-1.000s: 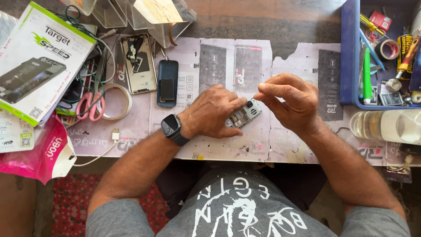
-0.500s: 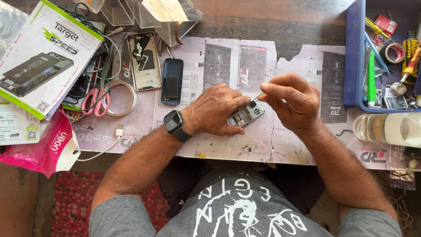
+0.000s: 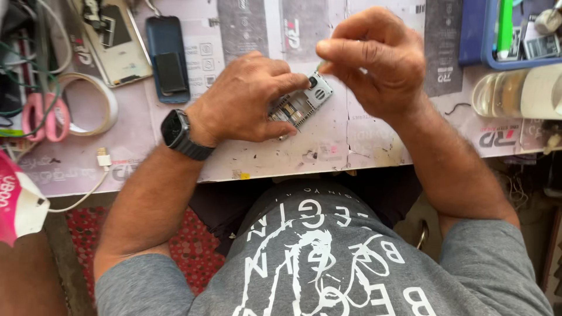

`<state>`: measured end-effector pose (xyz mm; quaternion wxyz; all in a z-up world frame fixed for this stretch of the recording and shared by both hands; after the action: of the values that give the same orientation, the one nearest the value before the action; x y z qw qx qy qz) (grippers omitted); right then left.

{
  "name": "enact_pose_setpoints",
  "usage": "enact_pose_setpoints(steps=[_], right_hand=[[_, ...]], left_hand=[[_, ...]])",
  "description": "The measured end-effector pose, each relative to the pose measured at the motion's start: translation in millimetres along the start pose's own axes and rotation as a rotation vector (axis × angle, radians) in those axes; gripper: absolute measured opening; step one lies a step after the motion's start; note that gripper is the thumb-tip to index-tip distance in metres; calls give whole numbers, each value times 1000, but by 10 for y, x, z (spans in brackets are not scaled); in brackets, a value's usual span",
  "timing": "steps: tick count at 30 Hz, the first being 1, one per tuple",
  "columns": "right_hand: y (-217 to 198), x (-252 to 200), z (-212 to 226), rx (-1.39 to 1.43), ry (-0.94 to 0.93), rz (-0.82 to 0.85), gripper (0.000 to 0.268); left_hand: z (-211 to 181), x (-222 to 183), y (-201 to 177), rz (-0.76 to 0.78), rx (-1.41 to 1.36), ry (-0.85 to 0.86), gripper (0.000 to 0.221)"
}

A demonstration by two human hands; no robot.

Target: The person disassembles a small black electronic device, likely a phone, by removing the back cover and using a green screwdriver to unscrew and manipulate internal components on a cluttered workbench.

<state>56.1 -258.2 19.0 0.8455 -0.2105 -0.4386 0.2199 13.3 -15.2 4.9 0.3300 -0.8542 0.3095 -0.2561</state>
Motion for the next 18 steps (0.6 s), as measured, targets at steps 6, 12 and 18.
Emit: enact_pose_setpoints(steps=[6, 12, 18], right_hand=[[-20, 48, 14, 34, 8, 27, 19], [-91, 39, 27, 2, 51, 64, 20], [-75, -17, -61, 79, 19, 75, 18]], left_hand=[[-36, 33, -15, 17, 11, -19, 74], [-32, 28, -22, 23, -5, -22, 74], [-28, 16, 3, 9, -3, -17, 74]])
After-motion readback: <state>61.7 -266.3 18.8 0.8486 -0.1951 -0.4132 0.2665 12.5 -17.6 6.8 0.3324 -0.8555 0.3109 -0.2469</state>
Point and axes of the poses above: each hand's wrist, its own x-axis towards the middle knuckle, its own y-axis out of the palm, z = x × y, the point moved 1 cm from there along x, towards the middle knuckle, and after that the axes turned 5 degrees about -x, right-handed, at the moved point
